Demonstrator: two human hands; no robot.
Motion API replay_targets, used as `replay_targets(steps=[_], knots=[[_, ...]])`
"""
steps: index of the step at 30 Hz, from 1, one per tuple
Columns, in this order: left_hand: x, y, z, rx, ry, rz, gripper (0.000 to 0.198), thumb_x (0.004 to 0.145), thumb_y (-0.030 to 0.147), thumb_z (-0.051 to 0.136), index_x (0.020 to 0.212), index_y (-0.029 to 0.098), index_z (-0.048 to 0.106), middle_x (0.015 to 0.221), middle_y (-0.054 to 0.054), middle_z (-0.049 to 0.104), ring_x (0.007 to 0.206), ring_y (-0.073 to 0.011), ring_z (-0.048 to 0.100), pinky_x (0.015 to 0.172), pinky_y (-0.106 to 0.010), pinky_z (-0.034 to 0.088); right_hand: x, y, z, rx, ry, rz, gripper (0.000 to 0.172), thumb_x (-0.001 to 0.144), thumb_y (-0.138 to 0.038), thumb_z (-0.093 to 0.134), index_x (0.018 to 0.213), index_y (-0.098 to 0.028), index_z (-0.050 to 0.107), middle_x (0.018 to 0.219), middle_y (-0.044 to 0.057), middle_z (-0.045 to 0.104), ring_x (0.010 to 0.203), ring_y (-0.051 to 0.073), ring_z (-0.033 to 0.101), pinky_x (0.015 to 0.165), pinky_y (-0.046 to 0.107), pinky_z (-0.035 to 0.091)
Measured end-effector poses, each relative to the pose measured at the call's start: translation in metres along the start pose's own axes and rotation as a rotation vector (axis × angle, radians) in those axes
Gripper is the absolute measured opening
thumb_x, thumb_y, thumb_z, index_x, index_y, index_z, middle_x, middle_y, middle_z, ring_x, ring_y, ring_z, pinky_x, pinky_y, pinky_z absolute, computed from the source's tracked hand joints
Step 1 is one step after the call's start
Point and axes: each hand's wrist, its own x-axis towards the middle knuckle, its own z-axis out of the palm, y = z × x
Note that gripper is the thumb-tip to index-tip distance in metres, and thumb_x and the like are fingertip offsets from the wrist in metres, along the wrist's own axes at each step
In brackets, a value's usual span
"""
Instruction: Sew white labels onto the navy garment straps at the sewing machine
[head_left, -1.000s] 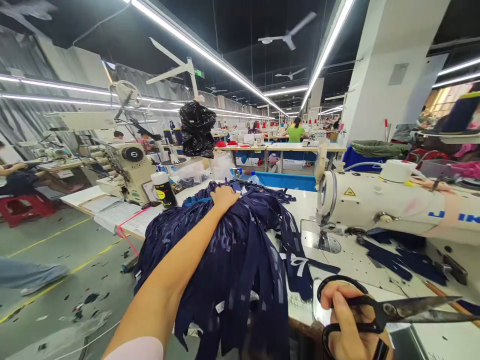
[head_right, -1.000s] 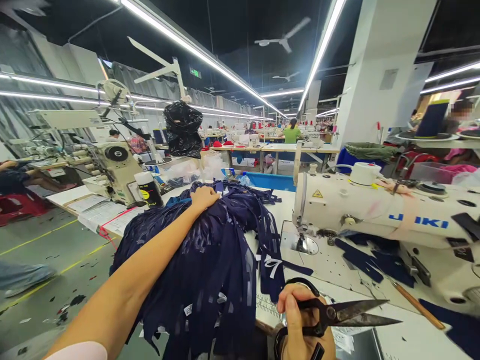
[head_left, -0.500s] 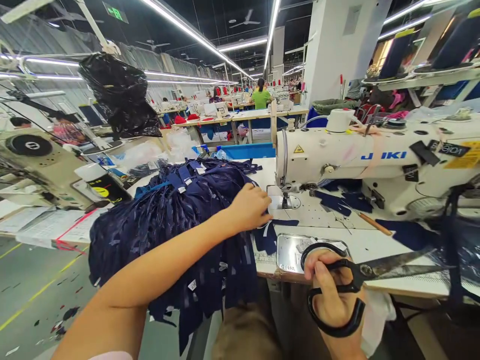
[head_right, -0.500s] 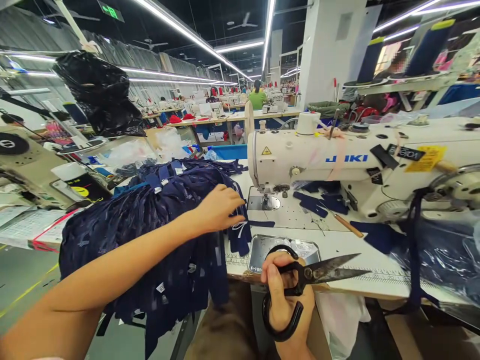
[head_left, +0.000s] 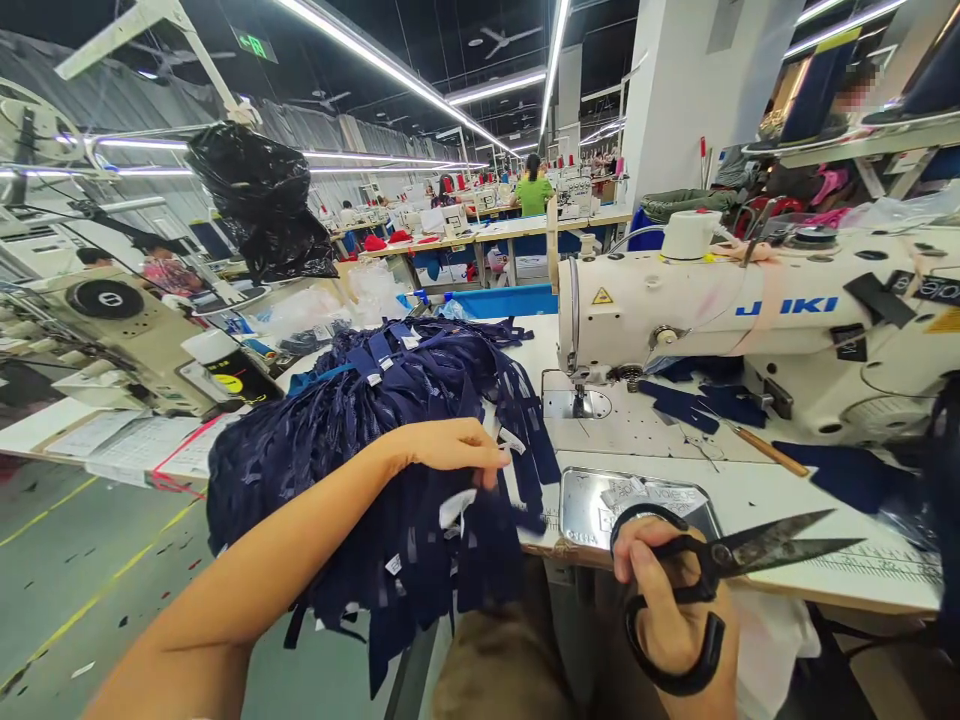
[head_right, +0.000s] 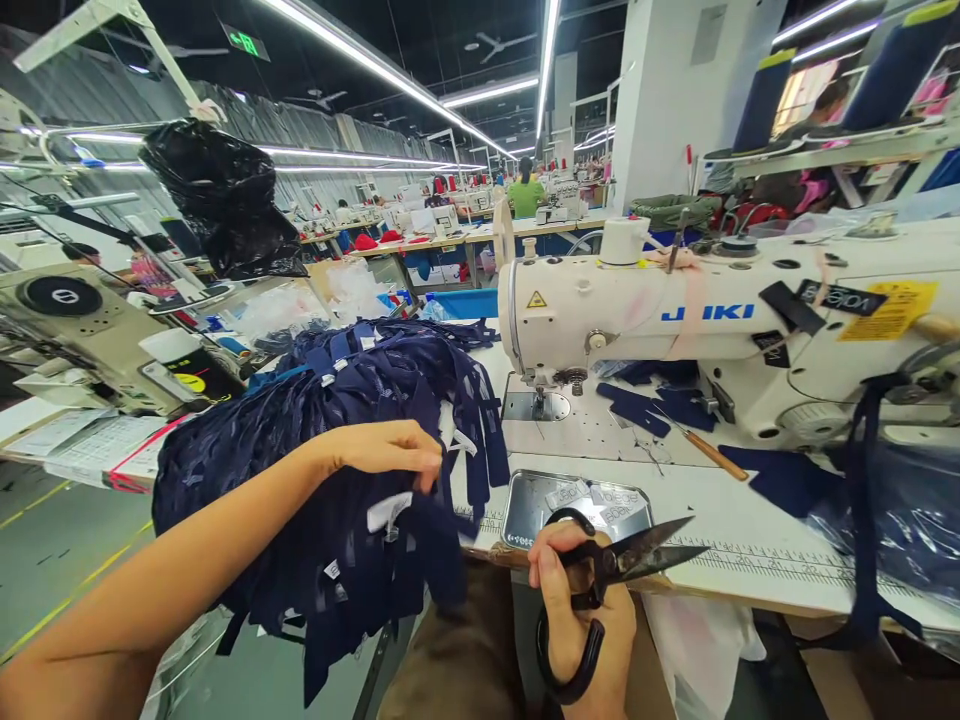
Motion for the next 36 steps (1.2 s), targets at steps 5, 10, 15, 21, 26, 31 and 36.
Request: replay_targets(steps=[5,10,15,21,26,31,36], knots=[[0.025,-0.002,0.025,0.647,0.345,0.040,0.017,0.077,0.018,0.045,0.083,0.013,0.060,0.087,-0.010,0.061,0.074,-0.0178,0.055,0.066,-0.027,0.037,-0.004,0.004,0.004,0.072,-0.027,0.005,0.010,0.081,-0.026,0.047,0.074,-0.020,0.045,0.063,-0.003,0.049,0.052,0.009,0.047,0.052,0.024,0.038],[0.056,-0.008,0.033,0.942,0.317,0.194,0.011,0.066,0.005,0.050,0.070,0.013,0.057,0.095,-0.012,0.060,0.094,-0.0245,0.051,0.081,-0.036,0.032,-0.005,0.005,-0.002,0.053,-0.049,0.031,0.010,0.081,-0.027,0.049,0.075,-0.021,0.044,0.064,-0.003,0.049,0.054,0.010,0.047,0.054,0.024,0.039],[0.049,-0.004,0.010,0.216,0.532,0.082,0.014,0.079,0.021,0.038,0.068,0.016,0.045,0.065,-0.002,0.058,0.060,-0.0136,0.052,0.059,-0.026,0.038,-0.007,0.011,-0.012,0.075,-0.231,0.036,0.015,0.084,-0.036,0.044,0.089,-0.023,0.048,0.072,0.001,0.053,0.055,0.011,0.050,0.053,0.025,0.042],[0.034,-0.009,0.005,-0.885,0.713,0.041,0.005,0.076,0.019,0.038,0.073,0.018,0.042,0.073,-0.001,0.059,0.057,-0.0108,0.055,0.056,-0.025,0.046,0.009,0.014,-0.013,0.307,-0.574,0.380,0.041,0.078,-0.055,0.042,0.098,-0.021,0.053,0.074,0.005,0.056,0.049,0.013,0.051,0.048,0.029,0.043],[0.030,-0.015,0.014,-1.130,0.731,0.086,0.003,0.072,0.015,0.040,0.071,0.017,0.042,0.075,-0.003,0.060,0.058,-0.0116,0.057,0.052,-0.023,0.046,0.032,-0.001,0.002,0.359,-0.770,0.682,0.046,0.077,-0.060,0.040,0.084,-0.017,0.054,0.062,-0.001,0.049,0.047,0.012,0.052,0.047,0.025,0.039],[0.025,-0.016,0.019,-1.161,0.749,0.145,0.004,0.069,0.014,0.043,0.073,0.016,0.043,0.079,-0.005,0.061,0.064,-0.0139,0.060,0.053,-0.024,0.046,0.051,-0.009,0.024,0.225,-0.882,0.881,0.054,0.076,-0.064,0.035,0.075,-0.014,0.055,0.054,-0.002,0.048,0.042,0.011,0.051,0.047,0.024,0.037],[0.023,-0.020,0.022,-1.212,0.749,0.163,0.004,0.068,0.013,0.043,0.072,0.015,0.044,0.079,-0.004,0.061,0.063,-0.0141,0.060,0.055,-0.025,0.047,0.063,-0.006,0.043,0.183,-0.836,0.863,0.056,0.073,-0.066,0.037,0.068,-0.013,0.055,0.047,-0.004,0.044,0.035,0.008,0.045,0.040,0.022,0.034]])
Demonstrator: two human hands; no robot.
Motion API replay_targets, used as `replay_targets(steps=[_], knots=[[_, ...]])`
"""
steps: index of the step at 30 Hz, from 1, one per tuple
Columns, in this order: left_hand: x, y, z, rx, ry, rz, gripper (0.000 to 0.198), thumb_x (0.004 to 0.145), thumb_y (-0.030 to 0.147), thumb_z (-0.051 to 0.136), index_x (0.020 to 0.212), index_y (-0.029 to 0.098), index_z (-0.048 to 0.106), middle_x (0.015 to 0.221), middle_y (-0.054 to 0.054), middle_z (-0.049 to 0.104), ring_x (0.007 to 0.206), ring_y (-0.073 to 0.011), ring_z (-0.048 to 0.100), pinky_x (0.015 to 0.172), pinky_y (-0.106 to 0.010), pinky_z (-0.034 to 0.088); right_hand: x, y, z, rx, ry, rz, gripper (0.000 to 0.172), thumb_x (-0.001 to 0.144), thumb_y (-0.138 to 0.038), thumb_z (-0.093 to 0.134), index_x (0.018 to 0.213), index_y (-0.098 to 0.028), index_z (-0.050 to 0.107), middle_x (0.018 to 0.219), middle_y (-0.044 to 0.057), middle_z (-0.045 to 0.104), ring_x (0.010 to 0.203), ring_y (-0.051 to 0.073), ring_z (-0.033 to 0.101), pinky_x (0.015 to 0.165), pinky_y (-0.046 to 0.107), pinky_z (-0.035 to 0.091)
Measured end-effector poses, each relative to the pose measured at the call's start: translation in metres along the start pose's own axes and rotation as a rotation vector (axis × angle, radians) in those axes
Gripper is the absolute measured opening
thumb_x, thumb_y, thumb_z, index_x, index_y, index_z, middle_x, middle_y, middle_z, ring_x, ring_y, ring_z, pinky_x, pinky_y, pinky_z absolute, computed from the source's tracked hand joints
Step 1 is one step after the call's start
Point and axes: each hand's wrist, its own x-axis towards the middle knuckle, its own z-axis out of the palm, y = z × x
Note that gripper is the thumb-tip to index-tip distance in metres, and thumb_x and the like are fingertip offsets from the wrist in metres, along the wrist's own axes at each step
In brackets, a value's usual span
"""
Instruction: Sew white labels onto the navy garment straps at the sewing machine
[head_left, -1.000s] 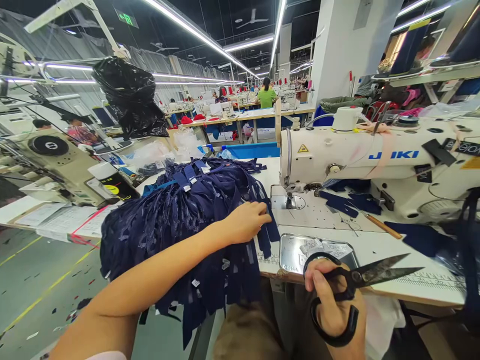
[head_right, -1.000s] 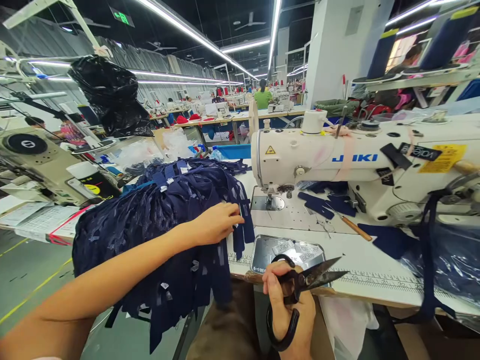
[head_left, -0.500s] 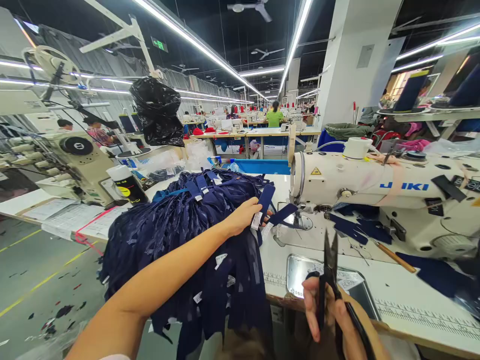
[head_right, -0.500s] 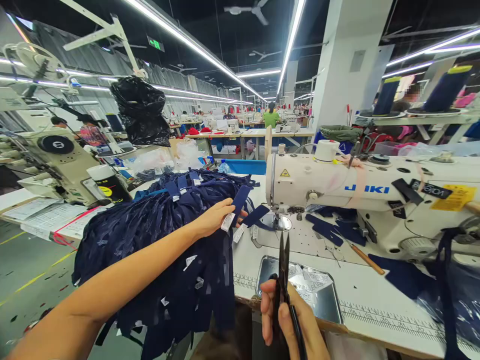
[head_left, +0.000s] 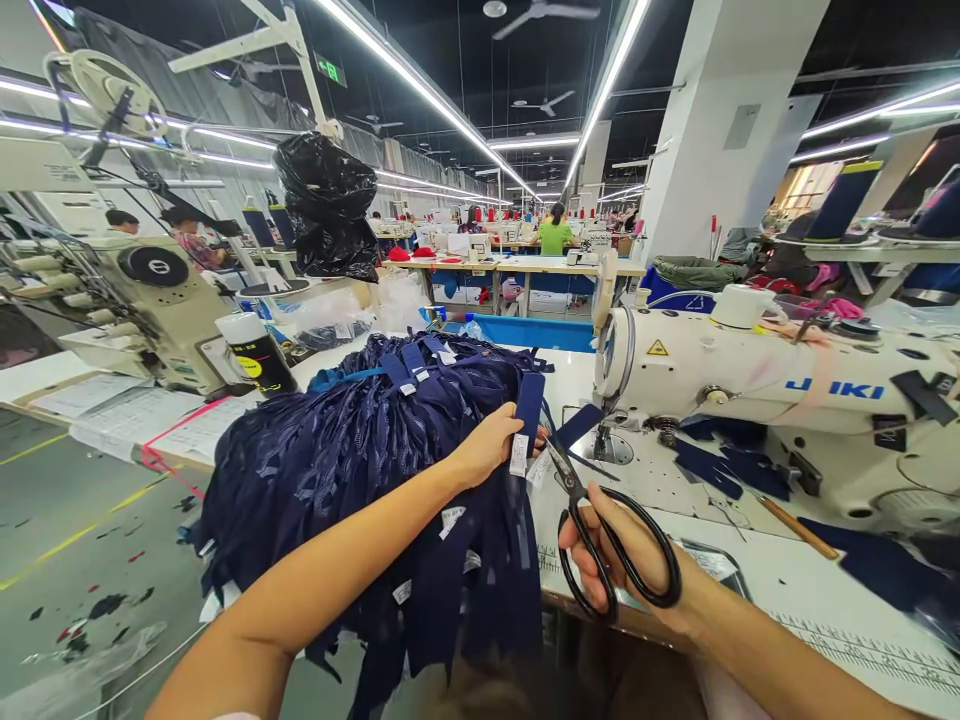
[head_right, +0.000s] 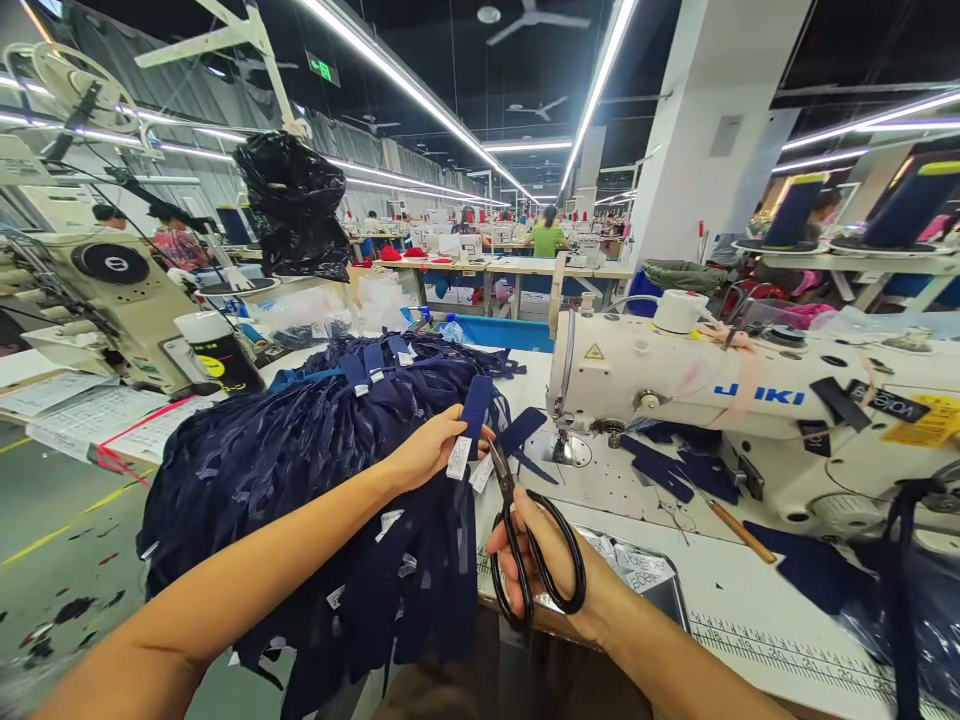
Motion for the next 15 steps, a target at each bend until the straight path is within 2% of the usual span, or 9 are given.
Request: replay_targets(steps=[4,7,15], knots=[[0.000,-0.003,-0.006,-0.067,0.017,-0.044,0.004,0.069,0.014,0.042,0.071,0.014,0.046,0.075,-0.005,0.062,0.056,-0.0139,0.059,0.052,-0.026,0.046,0.009,-0.001,-0.001,-0.005,0.117,-0.118,0.052,0.071,-0.065,0.043,0.066,-0.014,0.053,0.042,-0.007,0.038,0.030,0.004,0.033,0.033,0.018,0.025],[0.000,-0.003,-0.010,-0.118,0.050,-0.065,0.007,0.070,0.014,0.041,0.070,0.014,0.048,0.074,-0.006,0.062,0.055,-0.0141,0.059,0.052,-0.026,0.047,0.007,0.000,-0.001,0.002,0.160,-0.163,0.052,0.070,-0.066,0.044,0.066,-0.014,0.052,0.042,-0.008,0.038,0.030,0.003,0.032,0.034,0.018,0.023],[0.000,-0.003,-0.012,-0.179,0.130,-0.042,0.012,0.073,0.015,0.039,0.071,0.014,0.051,0.069,-0.004,0.062,0.057,-0.0135,0.059,0.052,-0.025,0.046,-0.005,0.016,-0.005,0.051,0.000,0.002,0.058,0.072,-0.069,0.034,0.074,-0.014,0.054,0.051,-0.004,0.047,0.038,0.008,0.046,0.044,0.023,0.034]])
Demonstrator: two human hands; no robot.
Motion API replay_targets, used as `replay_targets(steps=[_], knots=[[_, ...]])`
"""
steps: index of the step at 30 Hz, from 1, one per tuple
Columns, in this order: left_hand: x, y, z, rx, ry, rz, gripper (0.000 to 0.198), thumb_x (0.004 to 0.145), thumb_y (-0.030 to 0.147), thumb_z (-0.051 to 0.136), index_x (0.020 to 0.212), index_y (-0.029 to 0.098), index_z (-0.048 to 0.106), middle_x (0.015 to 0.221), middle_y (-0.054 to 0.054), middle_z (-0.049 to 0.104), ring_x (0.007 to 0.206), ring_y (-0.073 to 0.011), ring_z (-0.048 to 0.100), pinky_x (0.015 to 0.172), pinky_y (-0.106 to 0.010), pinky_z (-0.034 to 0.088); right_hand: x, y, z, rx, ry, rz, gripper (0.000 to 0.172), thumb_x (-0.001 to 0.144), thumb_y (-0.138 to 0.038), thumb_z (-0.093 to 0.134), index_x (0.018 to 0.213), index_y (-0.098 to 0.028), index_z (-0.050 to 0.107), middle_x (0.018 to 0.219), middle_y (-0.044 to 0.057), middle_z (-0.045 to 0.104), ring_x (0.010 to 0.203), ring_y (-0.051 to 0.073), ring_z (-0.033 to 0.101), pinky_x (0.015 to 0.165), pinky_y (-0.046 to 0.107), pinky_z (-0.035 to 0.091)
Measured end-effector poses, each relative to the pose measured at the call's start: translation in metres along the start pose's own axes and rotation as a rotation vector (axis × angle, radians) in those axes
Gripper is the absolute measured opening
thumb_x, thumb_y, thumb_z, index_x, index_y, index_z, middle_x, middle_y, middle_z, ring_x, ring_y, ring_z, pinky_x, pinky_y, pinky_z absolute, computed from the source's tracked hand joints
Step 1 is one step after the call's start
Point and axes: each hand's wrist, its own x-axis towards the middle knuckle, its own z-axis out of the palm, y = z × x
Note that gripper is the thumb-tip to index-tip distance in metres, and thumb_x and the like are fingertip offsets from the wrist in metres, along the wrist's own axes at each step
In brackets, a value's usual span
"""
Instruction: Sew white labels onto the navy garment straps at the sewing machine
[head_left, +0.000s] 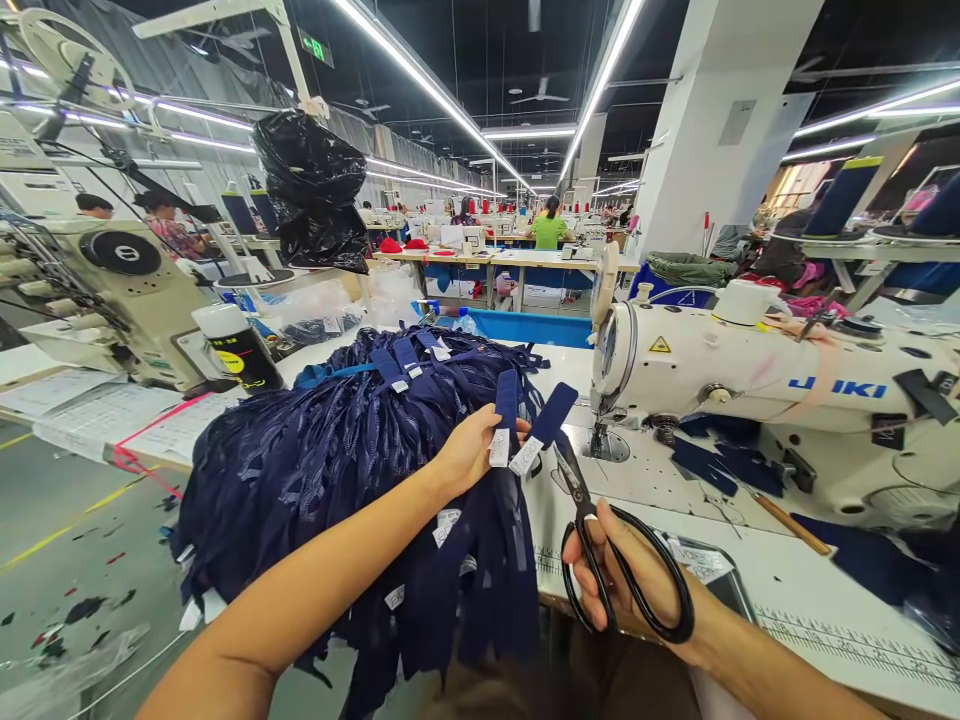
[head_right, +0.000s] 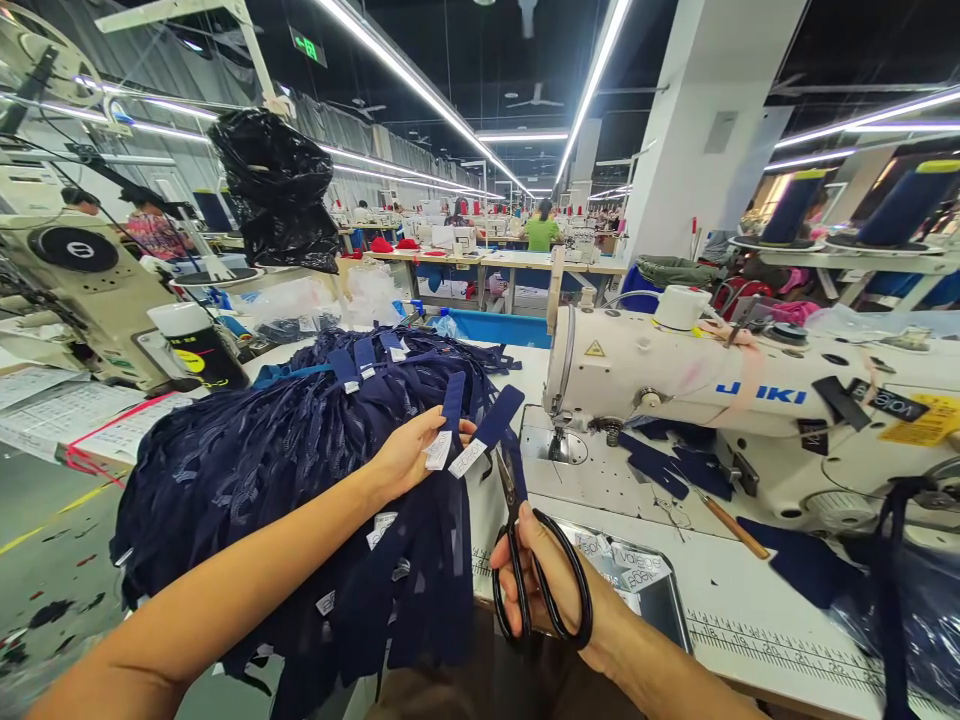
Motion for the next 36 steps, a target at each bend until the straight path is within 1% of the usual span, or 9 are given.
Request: replay_targets(steps=[5,10,16,19,22,26,29,33,36], knots=[[-0.002,-0.002,-0.001,-0.004,-0.020,0.026,0.012,0.072,0.017,0.040,0.073,0.014,0.052,0.072,-0.004,0.061,0.060,-0.0143,0.059,0.053,-0.025,0.046,0.004,-0.007,0.005,0.021,0.043,0.030,0.057,0.070,-0.069,0.037,0.069,-0.014,0.053,0.050,-0.004,0.046,0.037,0.008,0.046,0.044,0.024,0.035],[-0.007,-0.001,-0.003,0.063,-0.111,0.160,0.015,0.068,0.020,0.048,0.080,0.014,0.054,0.082,-0.005,0.062,0.068,-0.0139,0.058,0.066,-0.027,0.045,0.007,-0.013,0.010,-0.059,0.124,-0.062,0.053,0.068,-0.068,0.043,0.067,-0.016,0.050,0.046,-0.006,0.042,0.033,0.006,0.038,0.038,0.021,0.027],[-0.012,0.001,0.004,0.542,-0.279,0.328,0.058,0.061,0.010,0.061,0.116,0.019,0.047,0.118,-0.008,0.052,0.105,-0.0203,0.048,0.090,-0.029,0.036,0.003,-0.013,0.009,-0.165,0.145,-0.138,0.049,0.069,-0.065,0.045,0.069,-0.016,0.049,0.045,-0.007,0.040,0.031,0.005,0.034,0.036,0.020,0.022],[-0.011,-0.004,0.009,0.763,-0.274,0.391,0.059,0.062,0.010,0.059,0.118,0.018,0.047,0.115,-0.008,0.054,0.103,-0.0209,0.050,0.090,-0.030,0.036,0.001,-0.017,0.007,-0.172,0.124,-0.155,0.048,0.070,-0.064,0.044,0.069,-0.015,0.049,0.044,-0.008,0.039,0.031,0.004,0.033,0.035,0.019,0.022],[-0.009,-0.010,0.012,0.831,-0.233,0.421,0.056,0.064,0.012,0.058,0.119,0.016,0.047,0.109,-0.007,0.057,0.096,-0.0201,0.053,0.087,-0.029,0.039,-0.001,-0.021,0.007,-0.172,0.102,-0.159,0.049,0.071,-0.063,0.043,0.068,-0.015,0.050,0.044,-0.008,0.039,0.030,0.004,0.032,0.034,0.019,0.022],[-0.004,-0.014,0.012,0.836,-0.205,0.467,0.046,0.066,0.014,0.056,0.112,0.016,0.053,0.101,-0.005,0.060,0.092,-0.0187,0.054,0.084,-0.028,0.040,-0.003,-0.023,0.006,-0.185,0.090,-0.139,0.050,0.072,-0.064,0.042,0.067,-0.015,0.052,0.044,-0.007,0.039,0.031,0.004,0.033,0.034,0.019,0.022],[0.000,-0.014,0.010,0.855,-0.212,0.438,0.024,0.068,0.018,0.055,0.090,0.013,0.063,0.082,-0.003,0.063,0.078,-0.0164,0.055,0.074,-0.025,0.042,-0.003,-0.021,0.006,-0.177,0.082,-0.115,0.051,0.070,-0.065,0.043,0.067,-0.015,0.052,0.044,-0.007,0.038,0.030,0.004,0.031,0.034,0.019,0.021],[0.000,-0.016,0.007,0.753,-0.202,0.288,0.016,0.067,0.026,0.058,0.069,0.011,0.064,0.066,-0.001,0.060,0.064,-0.0133,0.053,0.061,-0.022,0.041,-0.001,-0.022,0.001,-0.178,0.165,-0.159,0.052,0.071,-0.066,0.040,0.065,-0.016,0.050,0.043,-0.008,0.037,0.030,0.003,0.029,0.034,0.019,0.019],[-0.003,-0.018,0.005,0.608,-0.121,0.148,0.018,0.063,0.029,0.062,0.064,0.011,0.062,0.061,-0.001,0.059,0.056,-0.0118,0.051,0.054,-0.021,0.039,-0.004,-0.026,-0.011,-0.346,0.222,-0.167,0.048,0.071,-0.065,0.041,0.065,-0.017,0.049,0.041,-0.008,0.036,0.032,0.005,0.029,0.036,0.020,0.021]])
